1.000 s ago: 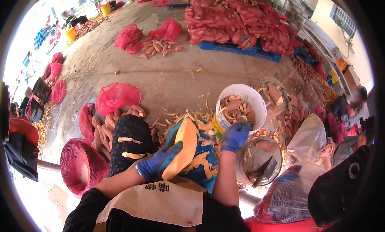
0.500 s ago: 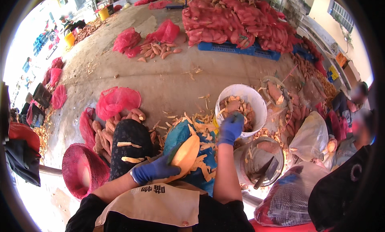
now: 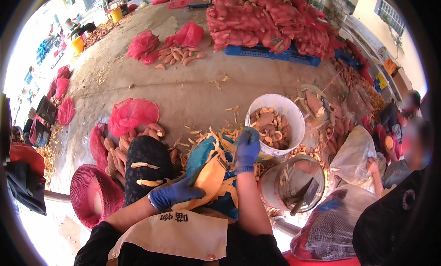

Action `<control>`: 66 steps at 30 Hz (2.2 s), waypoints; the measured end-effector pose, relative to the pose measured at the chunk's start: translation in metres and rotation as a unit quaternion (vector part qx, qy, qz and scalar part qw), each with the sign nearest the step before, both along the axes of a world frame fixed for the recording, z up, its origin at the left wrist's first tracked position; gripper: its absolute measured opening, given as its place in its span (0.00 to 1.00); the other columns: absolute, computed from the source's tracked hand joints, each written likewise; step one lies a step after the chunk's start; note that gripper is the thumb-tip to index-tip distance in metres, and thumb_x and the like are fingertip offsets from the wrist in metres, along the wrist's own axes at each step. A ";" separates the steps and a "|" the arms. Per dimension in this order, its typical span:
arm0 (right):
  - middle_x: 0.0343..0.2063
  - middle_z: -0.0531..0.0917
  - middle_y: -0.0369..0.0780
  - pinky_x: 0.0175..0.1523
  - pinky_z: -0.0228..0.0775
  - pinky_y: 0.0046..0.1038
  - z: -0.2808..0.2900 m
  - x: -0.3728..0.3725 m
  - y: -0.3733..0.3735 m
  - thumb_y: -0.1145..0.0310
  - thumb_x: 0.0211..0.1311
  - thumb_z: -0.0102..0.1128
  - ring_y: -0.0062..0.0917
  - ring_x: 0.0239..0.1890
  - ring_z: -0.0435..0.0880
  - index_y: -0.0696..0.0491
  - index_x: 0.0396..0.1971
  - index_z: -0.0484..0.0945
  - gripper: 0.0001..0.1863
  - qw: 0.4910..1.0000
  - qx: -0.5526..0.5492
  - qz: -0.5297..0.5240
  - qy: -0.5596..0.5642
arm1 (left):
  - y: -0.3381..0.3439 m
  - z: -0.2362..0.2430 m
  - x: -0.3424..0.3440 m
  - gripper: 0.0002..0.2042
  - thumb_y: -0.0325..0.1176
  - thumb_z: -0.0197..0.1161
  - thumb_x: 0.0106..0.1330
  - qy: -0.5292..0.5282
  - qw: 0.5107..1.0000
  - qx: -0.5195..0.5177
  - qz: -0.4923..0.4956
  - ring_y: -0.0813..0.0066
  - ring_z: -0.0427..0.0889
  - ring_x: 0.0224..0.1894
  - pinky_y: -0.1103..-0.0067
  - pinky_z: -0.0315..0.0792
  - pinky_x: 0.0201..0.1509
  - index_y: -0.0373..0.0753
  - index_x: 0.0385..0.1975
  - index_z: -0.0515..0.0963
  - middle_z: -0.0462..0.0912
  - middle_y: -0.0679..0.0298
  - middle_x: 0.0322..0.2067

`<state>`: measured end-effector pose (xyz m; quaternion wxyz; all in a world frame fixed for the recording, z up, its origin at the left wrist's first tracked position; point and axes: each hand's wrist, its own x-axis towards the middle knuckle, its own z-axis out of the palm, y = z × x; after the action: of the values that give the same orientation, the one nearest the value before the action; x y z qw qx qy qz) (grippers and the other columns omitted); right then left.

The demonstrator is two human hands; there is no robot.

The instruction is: The person sits on the ground and peels sweet potatoes using a knife. They hold the potato in one hand and remove the skin with the other, placing the peeled potatoes into a white bucket.

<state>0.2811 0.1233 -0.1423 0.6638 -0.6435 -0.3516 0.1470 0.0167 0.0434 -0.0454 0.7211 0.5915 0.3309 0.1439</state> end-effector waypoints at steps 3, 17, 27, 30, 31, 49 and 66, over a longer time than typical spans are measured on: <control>0.28 0.81 0.43 0.37 0.71 0.32 -0.003 0.008 0.003 0.64 0.64 0.56 0.29 0.30 0.81 0.54 0.36 0.76 0.09 0.981 -0.096 -0.117 -0.121 | 0.000 -0.006 -0.003 0.43 0.37 0.69 0.57 -0.042 0.998 -0.047 0.017 0.65 0.65 0.64 0.73 0.61 0.67 0.34 0.70 0.52 0.66 0.50 0.63; 0.27 0.80 0.37 0.34 0.71 0.23 0.036 0.024 -0.015 0.71 0.65 0.53 0.24 0.28 0.78 0.53 0.34 0.77 0.04 0.944 -0.106 -0.130 -0.284 | -0.005 0.040 -0.004 0.41 0.45 0.66 0.57 0.247 0.806 0.529 -0.097 0.54 0.81 0.38 0.65 0.78 0.38 0.44 0.70 0.55 0.73 0.52 0.41; 0.26 0.79 0.34 0.30 0.67 0.21 0.019 0.026 -0.029 0.74 0.64 0.55 0.17 0.24 0.75 0.54 0.35 0.80 0.04 0.999 -0.044 0.009 -0.015 | -0.016 0.026 -0.005 0.36 0.38 0.62 0.59 0.278 0.760 0.580 -0.092 0.56 0.81 0.39 0.69 0.78 0.37 0.48 0.69 0.56 0.73 0.53 0.42; 0.25 0.81 0.38 0.21 0.65 0.21 0.050 0.025 -0.037 0.73 0.64 0.56 0.17 0.20 0.75 0.56 0.40 0.80 0.08 0.965 0.013 0.081 0.250 | -0.007 0.025 -0.011 0.38 0.38 0.62 0.58 0.270 0.780 0.560 -0.071 0.56 0.82 0.38 0.69 0.77 0.35 0.41 0.69 0.55 0.74 0.52 0.41; 0.25 0.81 0.38 0.22 0.66 0.21 0.049 0.024 -0.045 0.73 0.64 0.56 0.18 0.21 0.76 0.56 0.40 0.80 0.08 0.965 0.039 0.112 0.236 | -0.009 0.022 -0.012 0.39 0.39 0.63 0.58 0.269 0.791 0.543 -0.080 0.55 0.82 0.38 0.69 0.77 0.35 0.38 0.69 0.54 0.74 0.51 0.41; 0.43 0.81 0.36 0.56 0.64 0.19 0.079 -0.032 -0.077 0.75 0.62 0.58 0.18 0.46 0.76 0.59 0.46 0.80 0.12 0.897 -0.065 0.333 0.283 | 0.000 0.052 -0.031 0.56 0.46 0.80 0.45 -0.086 0.970 0.209 -0.093 0.63 0.54 0.72 0.68 0.47 0.74 0.34 0.71 0.50 0.57 0.52 0.69; 0.31 0.76 0.35 0.31 0.69 0.20 0.064 -0.037 -0.111 0.72 0.62 0.59 0.18 0.27 0.75 0.56 0.44 0.74 0.11 0.927 -0.042 0.178 0.329 | 0.005 0.012 -0.005 0.26 0.41 0.58 0.72 -0.182 0.913 -0.147 0.333 0.82 0.73 0.51 0.81 0.70 0.56 0.37 0.65 0.63 0.74 0.67 0.52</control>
<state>0.2445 0.0125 -0.0786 0.6776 -0.5128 -0.2164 0.4807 0.0120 0.0482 -0.0336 0.7580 0.2974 0.3889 0.4309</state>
